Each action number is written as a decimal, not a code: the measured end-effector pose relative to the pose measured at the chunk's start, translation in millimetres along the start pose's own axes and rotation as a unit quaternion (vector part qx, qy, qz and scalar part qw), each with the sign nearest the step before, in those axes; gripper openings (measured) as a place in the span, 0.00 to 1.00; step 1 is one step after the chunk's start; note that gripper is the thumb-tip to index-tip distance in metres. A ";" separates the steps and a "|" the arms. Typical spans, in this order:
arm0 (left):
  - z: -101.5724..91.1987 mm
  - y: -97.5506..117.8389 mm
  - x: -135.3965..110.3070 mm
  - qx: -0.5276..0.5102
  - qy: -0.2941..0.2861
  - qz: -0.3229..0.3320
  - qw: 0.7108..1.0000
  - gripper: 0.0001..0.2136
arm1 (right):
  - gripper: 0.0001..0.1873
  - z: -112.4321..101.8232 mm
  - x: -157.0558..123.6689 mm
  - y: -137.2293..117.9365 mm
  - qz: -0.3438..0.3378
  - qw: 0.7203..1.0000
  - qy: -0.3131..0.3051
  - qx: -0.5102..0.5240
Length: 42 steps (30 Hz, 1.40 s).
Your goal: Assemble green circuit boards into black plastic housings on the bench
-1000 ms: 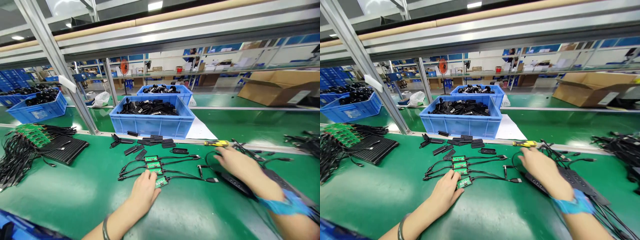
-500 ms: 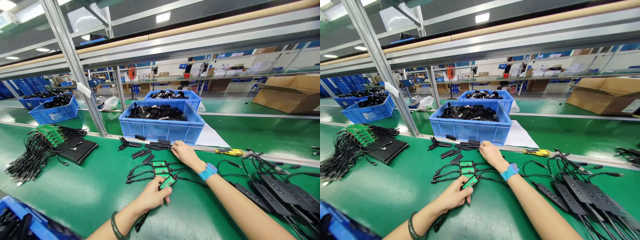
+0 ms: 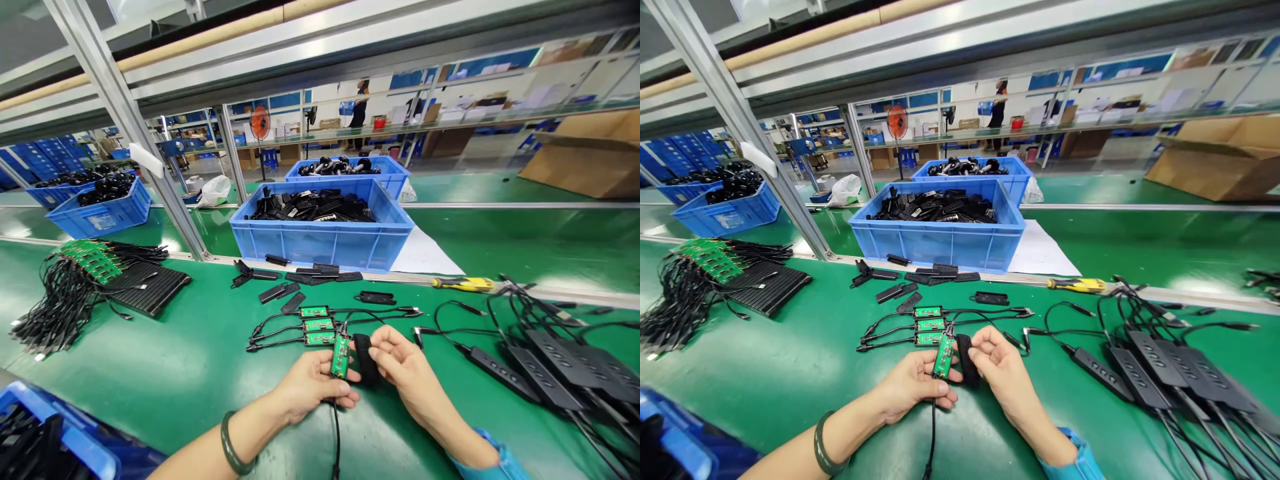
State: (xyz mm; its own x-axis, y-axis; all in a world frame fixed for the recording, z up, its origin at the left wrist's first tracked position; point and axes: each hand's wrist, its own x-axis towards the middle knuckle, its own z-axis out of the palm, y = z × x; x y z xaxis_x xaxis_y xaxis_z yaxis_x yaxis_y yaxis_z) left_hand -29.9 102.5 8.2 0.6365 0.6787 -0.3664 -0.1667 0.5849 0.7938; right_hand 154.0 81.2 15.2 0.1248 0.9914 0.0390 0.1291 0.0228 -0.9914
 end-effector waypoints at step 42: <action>7.8 -1.3 -12.2 0.480 -0.002 0.134 0.867 0.11 | 0.28 13.7 -6.8 -1.6 0.072 0.992 -0.066 0.084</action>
State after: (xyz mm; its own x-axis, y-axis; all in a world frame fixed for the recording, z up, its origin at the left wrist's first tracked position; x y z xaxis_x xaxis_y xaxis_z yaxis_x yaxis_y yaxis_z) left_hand -31.5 90.0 15.5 0.6746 0.7305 -0.1060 0.3926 -0.2334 0.8896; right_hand 139.5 76.1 14.7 -0.0016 0.9939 -0.1106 -0.0477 -0.1105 -0.9927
